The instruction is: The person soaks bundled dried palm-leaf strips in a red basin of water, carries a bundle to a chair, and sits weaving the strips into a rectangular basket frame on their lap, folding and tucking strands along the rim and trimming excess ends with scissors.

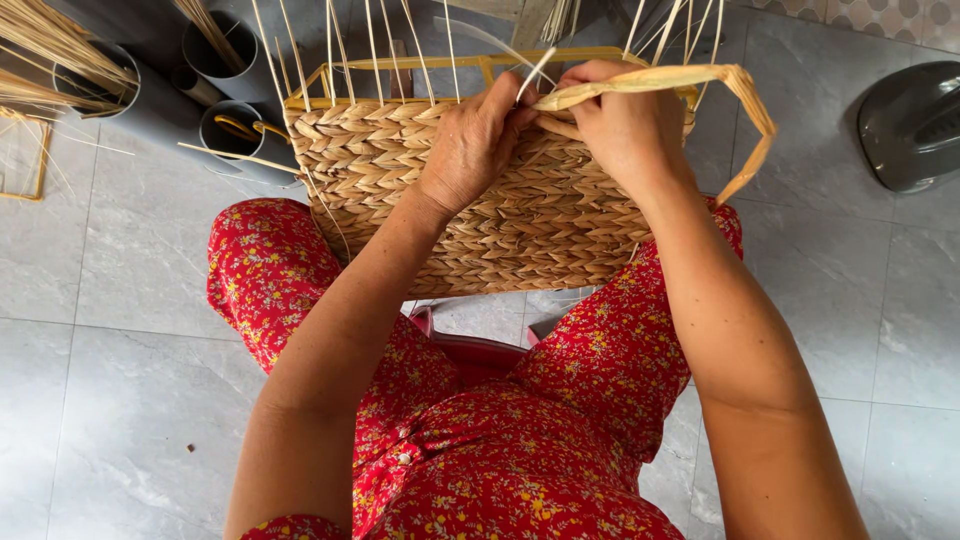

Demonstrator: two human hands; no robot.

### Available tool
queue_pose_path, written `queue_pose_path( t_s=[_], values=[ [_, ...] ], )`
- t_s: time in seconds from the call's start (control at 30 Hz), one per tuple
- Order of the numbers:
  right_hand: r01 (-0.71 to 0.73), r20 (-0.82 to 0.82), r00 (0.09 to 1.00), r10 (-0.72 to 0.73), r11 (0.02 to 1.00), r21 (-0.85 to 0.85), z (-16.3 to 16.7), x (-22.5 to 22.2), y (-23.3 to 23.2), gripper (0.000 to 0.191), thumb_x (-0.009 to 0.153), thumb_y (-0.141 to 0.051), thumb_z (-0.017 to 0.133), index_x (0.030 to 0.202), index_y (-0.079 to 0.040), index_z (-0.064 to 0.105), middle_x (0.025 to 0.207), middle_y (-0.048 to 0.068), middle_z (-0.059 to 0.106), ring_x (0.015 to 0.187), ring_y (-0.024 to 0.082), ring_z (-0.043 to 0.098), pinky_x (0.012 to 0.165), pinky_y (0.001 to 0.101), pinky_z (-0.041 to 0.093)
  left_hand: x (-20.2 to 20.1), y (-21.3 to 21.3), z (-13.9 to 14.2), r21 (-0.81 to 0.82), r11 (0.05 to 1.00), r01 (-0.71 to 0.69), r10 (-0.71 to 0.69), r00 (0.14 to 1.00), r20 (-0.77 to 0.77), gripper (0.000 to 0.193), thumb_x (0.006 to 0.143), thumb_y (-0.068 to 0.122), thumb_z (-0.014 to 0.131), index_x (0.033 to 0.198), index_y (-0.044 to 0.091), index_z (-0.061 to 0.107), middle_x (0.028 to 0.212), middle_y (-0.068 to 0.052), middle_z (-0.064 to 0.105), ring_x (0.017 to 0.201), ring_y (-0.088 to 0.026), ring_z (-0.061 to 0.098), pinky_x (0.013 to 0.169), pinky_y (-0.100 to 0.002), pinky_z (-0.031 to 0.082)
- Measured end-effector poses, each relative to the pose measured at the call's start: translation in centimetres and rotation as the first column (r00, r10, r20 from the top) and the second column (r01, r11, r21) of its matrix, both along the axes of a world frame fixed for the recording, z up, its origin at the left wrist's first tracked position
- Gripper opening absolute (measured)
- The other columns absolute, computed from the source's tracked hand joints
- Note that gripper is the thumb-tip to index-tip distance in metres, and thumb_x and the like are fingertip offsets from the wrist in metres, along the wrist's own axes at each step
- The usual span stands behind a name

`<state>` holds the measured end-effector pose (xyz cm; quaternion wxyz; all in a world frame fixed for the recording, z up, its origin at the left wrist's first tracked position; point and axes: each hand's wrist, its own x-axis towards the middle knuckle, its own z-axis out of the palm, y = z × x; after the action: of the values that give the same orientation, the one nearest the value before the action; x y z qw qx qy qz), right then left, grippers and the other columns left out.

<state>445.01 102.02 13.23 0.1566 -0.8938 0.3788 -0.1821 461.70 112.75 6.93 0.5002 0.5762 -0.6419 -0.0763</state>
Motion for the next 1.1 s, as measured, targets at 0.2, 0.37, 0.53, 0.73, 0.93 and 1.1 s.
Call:
queue_pose_path(
  t_s=[0.2, 0.37, 0.53, 0.73, 0.93, 1.1],
  values=[
    [-0.030, 0.047, 0.999, 0.020, 0.970, 0.240, -0.5, 1.6, -1.2, 0.008, 0.098, -0.017, 0.073, 0.100, -0.012, 0.080, 0.082, 0.005, 0.077, 0.069, 0.011, 0.071, 0.058, 0.0303, 0.055, 0.0, 0.2, 0.1, -0.026, 1.000, 0.009, -0.009, 1.000, 0.025, 0.019, 0.106, 0.013, 0.064, 0.120, 0.009, 0.051, 0.093, -0.013, 0.069, 0.084, -0.036, 0.071, 0.070, -0.045, 0.057],
    [-0.376, 0.558, 0.789, 0.257, 0.920, 0.108, -1.1, 1.5, -1.0, 0.011, 0.105, -0.002, 0.067, 0.114, -0.003, 0.072, 0.101, 0.007, 0.074, 0.090, 0.012, 0.075, 0.074, 0.0242, 0.063, 0.1, 0.3, 0.8, -0.030, 0.998, 0.050, -0.052, 0.997, -0.063, 0.019, 0.106, 0.013, 0.063, 0.121, 0.010, 0.053, 0.098, -0.013, 0.071, 0.089, -0.034, 0.073, 0.072, -0.043, 0.059],
    [-0.364, 0.713, 0.696, 0.084, 0.898, 0.248, -1.4, -0.4, -1.4, 0.002, 0.109, -0.001, 0.064, 0.110, 0.000, 0.062, 0.093, 0.007, 0.066, 0.067, 0.012, 0.060, 0.056, 0.0233, 0.052, 0.1, -0.1, 1.0, 0.066, 0.997, 0.028, -0.026, 0.999, -0.037, 0.012, 0.107, 0.012, 0.063, 0.116, 0.009, 0.056, 0.098, -0.012, 0.070, 0.085, -0.032, 0.074, 0.070, -0.042, 0.059],
    [-0.664, 0.680, 0.328, -0.656, 0.352, 0.660, -1.9, -4.2, 2.0, 0.016, 0.106, -0.002, 0.048, 0.103, -0.001, 0.063, 0.099, 0.019, 0.072, 0.083, 0.024, 0.072, 0.077, 0.0349, 0.063, 0.6, -1.7, 1.0, 0.072, 0.996, 0.057, -0.047, 0.991, -0.128, 0.008, 0.104, 0.010, 0.063, 0.110, 0.007, 0.059, 0.098, -0.010, 0.069, 0.082, -0.024, 0.076, 0.072, -0.037, 0.063],
    [-0.687, 0.826, 0.488, -0.284, 0.458, 0.564, -1.1, -5.1, 4.0, 0.009, 0.106, -0.005, 0.061, 0.113, -0.004, 0.067, 0.119, 0.018, 0.074, 0.098, 0.021, 0.074, 0.084, 0.0314, 0.061, -1.2, -3.2, 0.9, 0.089, 0.984, -0.152, 0.139, 0.980, 0.140, 0.007, 0.091, 0.008, 0.078, 0.091, 0.006, 0.071, 0.095, -0.011, 0.064, 0.074, -0.028, 0.072, 0.064, -0.040, 0.060],
    [-0.193, 0.434, 0.900, 0.048, 0.936, 0.296, 2.1, -5.5, 1.3, 0.020, 0.103, -0.019, 0.075, 0.119, -0.009, 0.070, 0.117, 0.008, 0.077, 0.080, 0.017, 0.068, 0.067, 0.0306, 0.057, -0.6, -3.5, 1.0, 0.143, 0.989, -0.034, 0.028, 0.999, 0.039, 0.007, 0.093, 0.016, 0.079, 0.097, 0.011, 0.075, 0.096, -0.003, 0.067, 0.079, -0.018, 0.075, 0.073, -0.032, 0.064]
  ],
)
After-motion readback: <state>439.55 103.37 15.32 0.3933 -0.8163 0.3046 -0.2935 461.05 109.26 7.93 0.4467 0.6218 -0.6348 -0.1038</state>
